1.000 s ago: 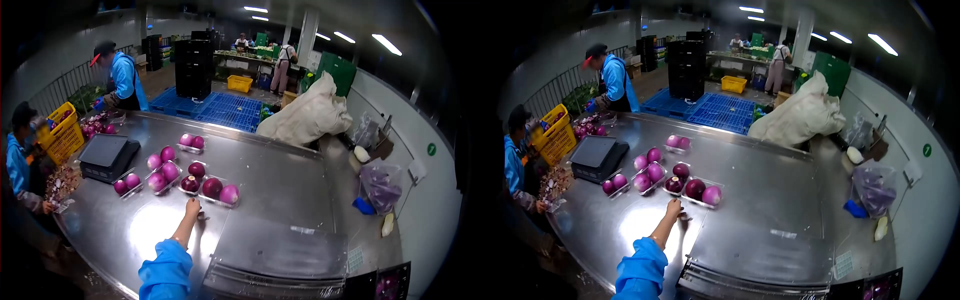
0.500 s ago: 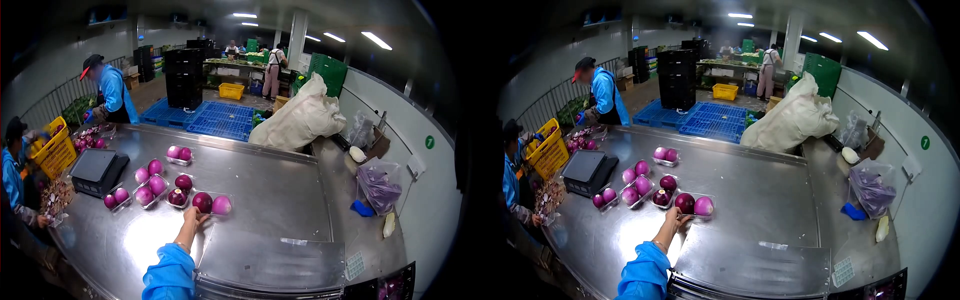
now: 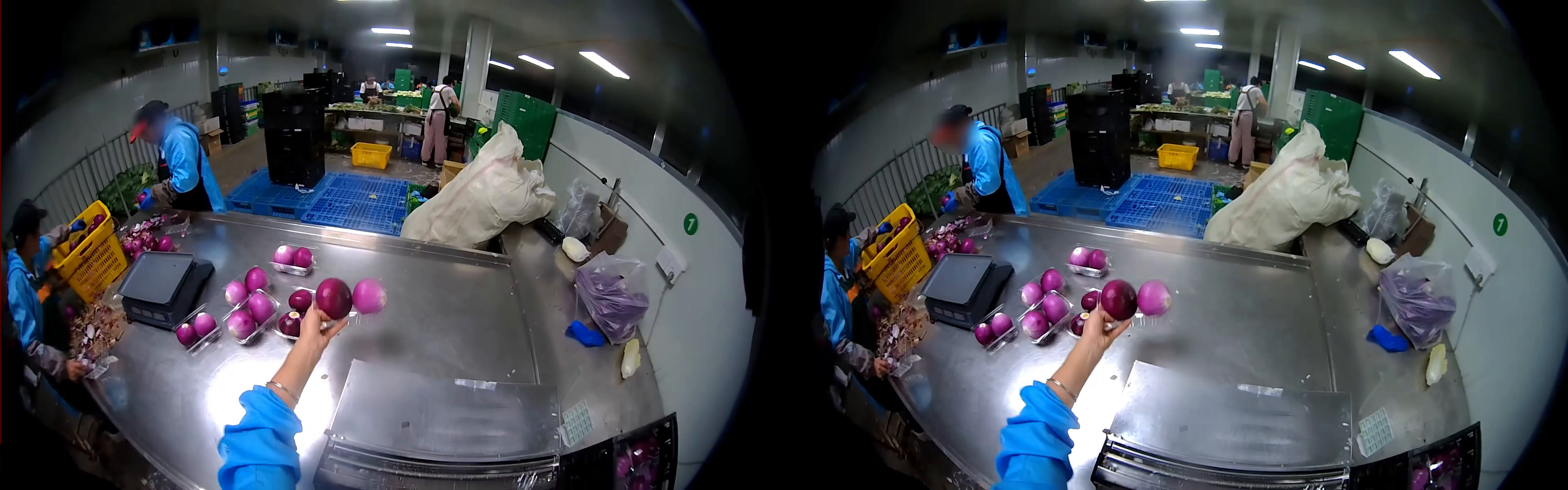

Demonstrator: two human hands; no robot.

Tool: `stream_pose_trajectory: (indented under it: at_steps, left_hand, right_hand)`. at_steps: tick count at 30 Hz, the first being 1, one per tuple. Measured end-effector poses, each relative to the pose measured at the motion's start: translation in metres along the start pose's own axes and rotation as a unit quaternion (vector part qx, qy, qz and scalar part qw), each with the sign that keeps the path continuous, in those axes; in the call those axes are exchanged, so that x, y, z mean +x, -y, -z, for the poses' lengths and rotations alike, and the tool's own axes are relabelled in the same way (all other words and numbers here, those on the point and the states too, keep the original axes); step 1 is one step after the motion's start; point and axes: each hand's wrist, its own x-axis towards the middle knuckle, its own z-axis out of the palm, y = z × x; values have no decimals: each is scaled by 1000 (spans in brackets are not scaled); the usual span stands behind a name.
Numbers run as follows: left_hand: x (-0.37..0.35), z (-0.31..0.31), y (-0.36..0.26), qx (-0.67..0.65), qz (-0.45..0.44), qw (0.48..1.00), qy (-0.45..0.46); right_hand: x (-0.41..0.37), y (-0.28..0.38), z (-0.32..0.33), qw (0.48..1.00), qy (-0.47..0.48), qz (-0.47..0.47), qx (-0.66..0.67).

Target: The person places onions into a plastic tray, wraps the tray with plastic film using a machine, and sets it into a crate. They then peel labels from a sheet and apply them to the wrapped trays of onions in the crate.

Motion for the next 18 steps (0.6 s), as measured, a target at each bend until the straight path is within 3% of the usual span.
stream_pose_trajectory:
  at_steps: [2, 3, 4, 5, 6, 7, 8, 9, 10, 11, 12, 13, 15, 16, 17, 18]
  left_hand:
    - [-38, -26, -25, 84, 2, 995, 52]
    - [-65, -43, -32, 129, 2, 990, 60]
    - [-83, -50, -29, 153, 3, 986, 60]
    - [-104, -59, -24, 121, 38, 990, 65]
    - [-119, -62, -10, 130, 45, 987, 79]
    - [-143, -66, 7, 87, 75, 988, 101]
    - [-146, -49, 34, 376, -99, 886, 251]
    - [-149, -32, 62, 571, -334, 694, 284]
    - [-176, -31, 87, 470, -418, 734, 254]
    - [-195, -45, 103, 359, -225, 872, 244]
    - [-213, -59, 117, 193, -50, 966, 164]
    - [-240, -79, 114, 48, 151, 983, 89]
    - [-256, -81, 110, 192, 143, 959, 153]
    - [-263, -82, 114, 261, 150, 934, 190]
    - [-250, -76, 123, 412, 78, 887, 191]
    - [-249, -72, 121, 602, -57, 768, 209]
  right_hand:
    - [7, 3, -15, 963, -57, -33, 263]
    - [23, 34, 2, 919, -54, -71, 384]
    - [35, 66, 17, 883, -50, -48, 464]
    - [39, 90, 1, 792, 48, -138, 593]
    - [36, 101, -83, 751, 99, -43, 652]
    - [51, 149, -41, 610, 205, -46, 764]
    - [59, 192, -18, 550, 242, -59, 797]
    - [61, 227, -5, 485, 284, -67, 825]
    - [64, 248, -3, 421, 353, -97, 830]
    - [69, 262, -4, 360, 417, -134, 824]
    - [75, 271, -10, 304, 474, -180, 807]
    - [77, 273, -33, 309, 498, -155, 796]
    - [74, 259, -91, 325, 537, -121, 769]
    - [72, 246, -99, 259, 534, -150, 791]
    - [69, 234, -84, 314, 522, -107, 786]
    - [68, 226, -61, 369, 514, -73, 771]
